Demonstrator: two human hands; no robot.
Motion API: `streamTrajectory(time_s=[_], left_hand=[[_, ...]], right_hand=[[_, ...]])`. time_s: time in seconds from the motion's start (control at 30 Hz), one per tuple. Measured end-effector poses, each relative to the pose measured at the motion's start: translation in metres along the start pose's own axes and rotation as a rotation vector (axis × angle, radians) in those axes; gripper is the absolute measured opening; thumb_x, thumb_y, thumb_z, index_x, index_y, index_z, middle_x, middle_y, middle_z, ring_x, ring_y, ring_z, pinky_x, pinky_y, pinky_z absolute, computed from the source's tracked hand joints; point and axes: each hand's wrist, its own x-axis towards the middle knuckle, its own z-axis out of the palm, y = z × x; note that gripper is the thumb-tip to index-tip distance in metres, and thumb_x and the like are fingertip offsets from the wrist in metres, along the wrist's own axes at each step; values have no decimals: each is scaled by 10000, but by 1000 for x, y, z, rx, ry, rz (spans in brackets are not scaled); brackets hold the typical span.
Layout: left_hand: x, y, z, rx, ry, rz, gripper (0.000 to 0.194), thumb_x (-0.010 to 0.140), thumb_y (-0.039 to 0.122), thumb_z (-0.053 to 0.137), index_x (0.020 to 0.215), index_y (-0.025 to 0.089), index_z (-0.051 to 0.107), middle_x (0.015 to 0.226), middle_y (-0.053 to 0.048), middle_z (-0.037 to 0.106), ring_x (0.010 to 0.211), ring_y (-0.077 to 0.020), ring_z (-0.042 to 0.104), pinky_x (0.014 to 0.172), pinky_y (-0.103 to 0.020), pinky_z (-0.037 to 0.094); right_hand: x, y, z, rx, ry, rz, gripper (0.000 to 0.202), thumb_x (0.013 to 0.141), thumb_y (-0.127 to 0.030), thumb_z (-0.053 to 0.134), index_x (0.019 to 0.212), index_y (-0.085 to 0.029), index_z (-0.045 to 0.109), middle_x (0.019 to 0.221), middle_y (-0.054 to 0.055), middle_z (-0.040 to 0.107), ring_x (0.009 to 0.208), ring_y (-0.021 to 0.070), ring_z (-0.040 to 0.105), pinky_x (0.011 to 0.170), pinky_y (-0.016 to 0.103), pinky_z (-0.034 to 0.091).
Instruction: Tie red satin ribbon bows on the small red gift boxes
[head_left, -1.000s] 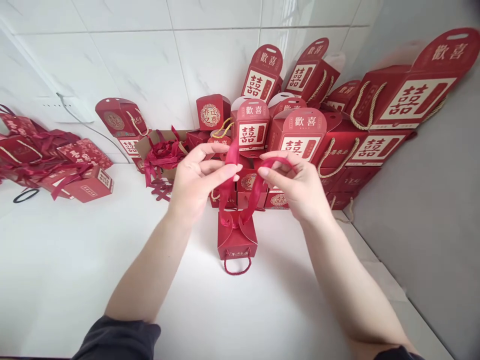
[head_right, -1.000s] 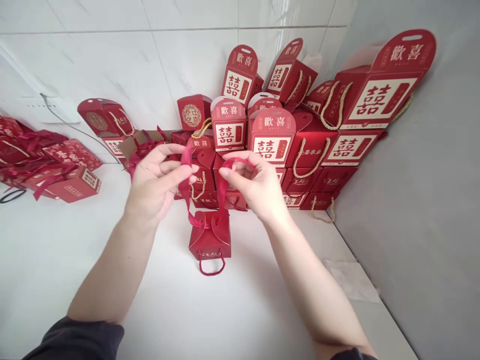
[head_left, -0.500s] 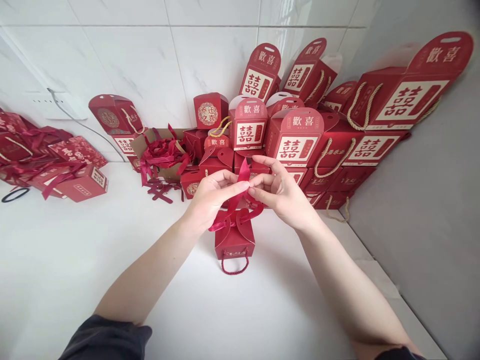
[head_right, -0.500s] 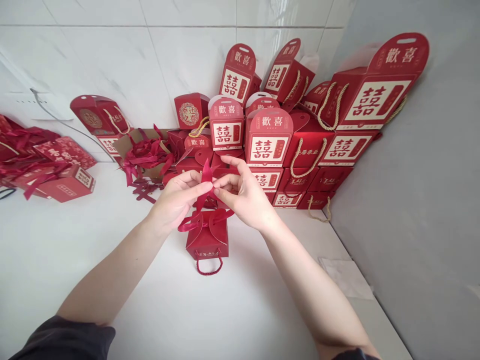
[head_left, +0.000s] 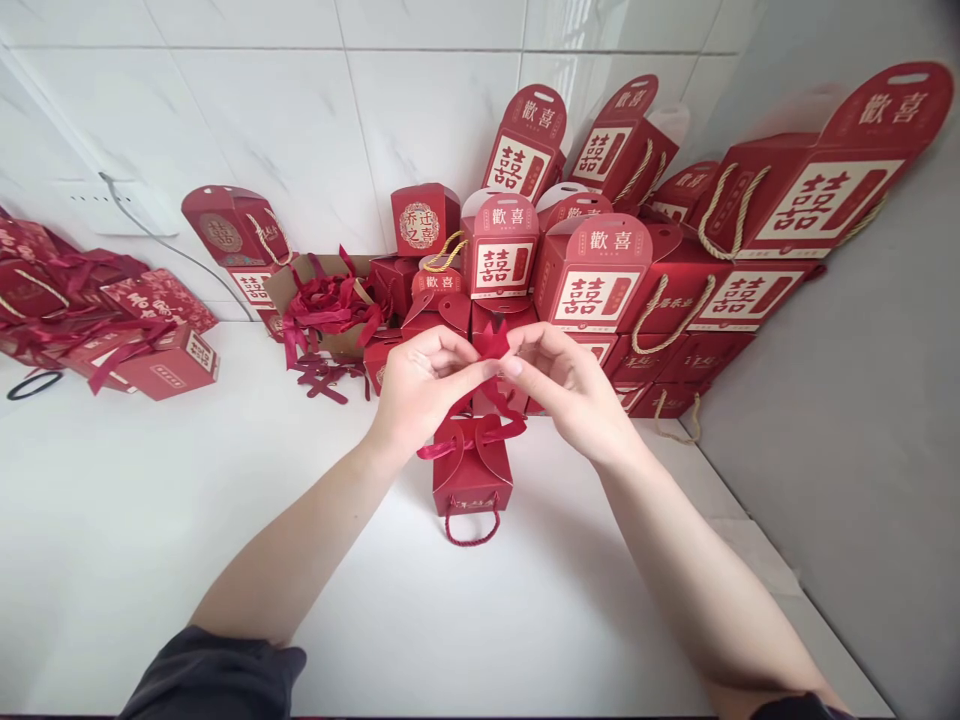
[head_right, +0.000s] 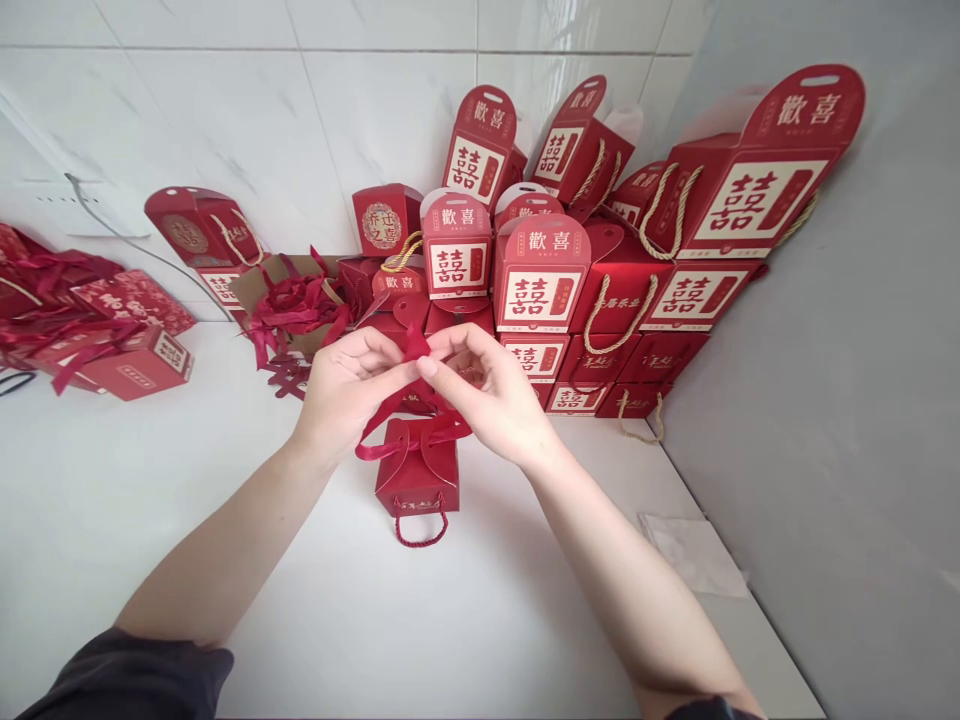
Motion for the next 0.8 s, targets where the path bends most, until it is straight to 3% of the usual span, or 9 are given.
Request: streamTrajectory(time_s=[0.13, 0.3, 0.47, 0.8], left_hand=[[-2, 3, 0, 88, -69, 6, 236, 662, 253, 838, 719, 176, 623, 685, 11, 690, 635, -118, 651, 623, -228, 529], [-2, 6, 0, 119, -121, 27, 212, 703, 291, 809, 759, 175, 640, 750, -12, 709, 686, -135, 673, 666, -251, 547], [-4, 9, 0, 140, -132, 49, 178, 771, 305, 752, 754, 172, 635, 727, -17, 699, 644, -123, 652, 613, -240, 519], [-3, 7, 0, 122, -168, 48, 182, 775, 291, 747, 767, 175, 607, 735, -13, 700, 646, -122, 645, 607, -237, 498]], right_hand=[[-1, 0, -2, -16, 87, -48, 237, 829, -413, 712, 827, -204, 602, 760, -1, 607, 657, 124, 554, 592, 264, 446], [-1, 1, -6, -43, 52, 31, 288, 791, -453, 737, 790, -190, 619, 742, 7, 629, 575, 120, 547, 544, 275, 437], [0, 1, -5, -53, 80, 8, 287, 767, -440, 766, 755, -193, 620, 763, 19, 642, 655, 135, 570, 556, 263, 434], [0, 1, -5, -29, 72, 17, 314, 768, -478, 754, 774, -202, 605, 671, -7, 623, 508, 109, 529, 483, 265, 410]])
